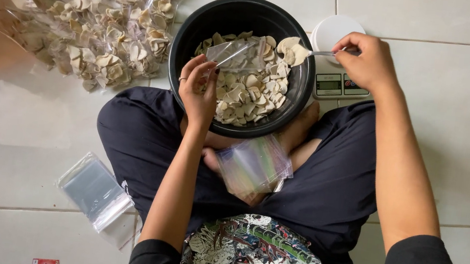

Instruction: Packaging chips into small plastic bags and weighing them on a digital scale while sitting on the floor.

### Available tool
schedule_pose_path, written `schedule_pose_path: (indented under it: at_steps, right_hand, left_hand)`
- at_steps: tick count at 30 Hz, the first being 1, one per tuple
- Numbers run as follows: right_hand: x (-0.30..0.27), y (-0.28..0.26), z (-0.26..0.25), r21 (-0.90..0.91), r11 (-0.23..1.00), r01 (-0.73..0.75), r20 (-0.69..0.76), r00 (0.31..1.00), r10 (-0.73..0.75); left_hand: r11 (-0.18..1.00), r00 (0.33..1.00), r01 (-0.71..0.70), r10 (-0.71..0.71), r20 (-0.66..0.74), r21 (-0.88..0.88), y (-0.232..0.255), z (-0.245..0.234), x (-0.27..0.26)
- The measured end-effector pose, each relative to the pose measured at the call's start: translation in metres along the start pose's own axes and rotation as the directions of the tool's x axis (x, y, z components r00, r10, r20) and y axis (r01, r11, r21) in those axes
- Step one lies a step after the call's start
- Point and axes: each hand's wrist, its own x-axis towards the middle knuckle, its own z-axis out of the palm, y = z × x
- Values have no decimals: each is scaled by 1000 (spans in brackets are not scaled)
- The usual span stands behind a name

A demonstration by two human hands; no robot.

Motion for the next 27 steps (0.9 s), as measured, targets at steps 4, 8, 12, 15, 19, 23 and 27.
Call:
schedule_pose_path:
  at_steps: [4,8,12,15,19,23,27]
  right_hand:
    - [11,-24,31,-55,998,-16,40,999,18]
    - [20,-43,70,-96,994,58,118,992,-46]
    - [20,-62,103,-134,949,287,104,956,-274]
    - [18,-70,113,-185,893,411,55,911,-408]
    - [15,-70,109,-300,832,467,-3,871,-490]
    - [14,-63,99,-358,811,462,-98,845,-525]
    - [6,-61,87,-303,853,426,-198,847,-493]
  left_hand:
    - [1000,1000,-5,5,19,-4,-3,1,-1]
    - [994,998,48,-43,51,-94,2,4,-2]
    - [966,988,132,-109,113,-224,1,6,-6]
    - [986,992,99,-87,95,-132,0,2,-3]
    - [982,988,136,-124,93,-134,-5,1,-3]
    - [950,980,196,-179,91,-243,-7,-1,-1]
    - [914,968,250,-232,95,-321,-15,0,-1]
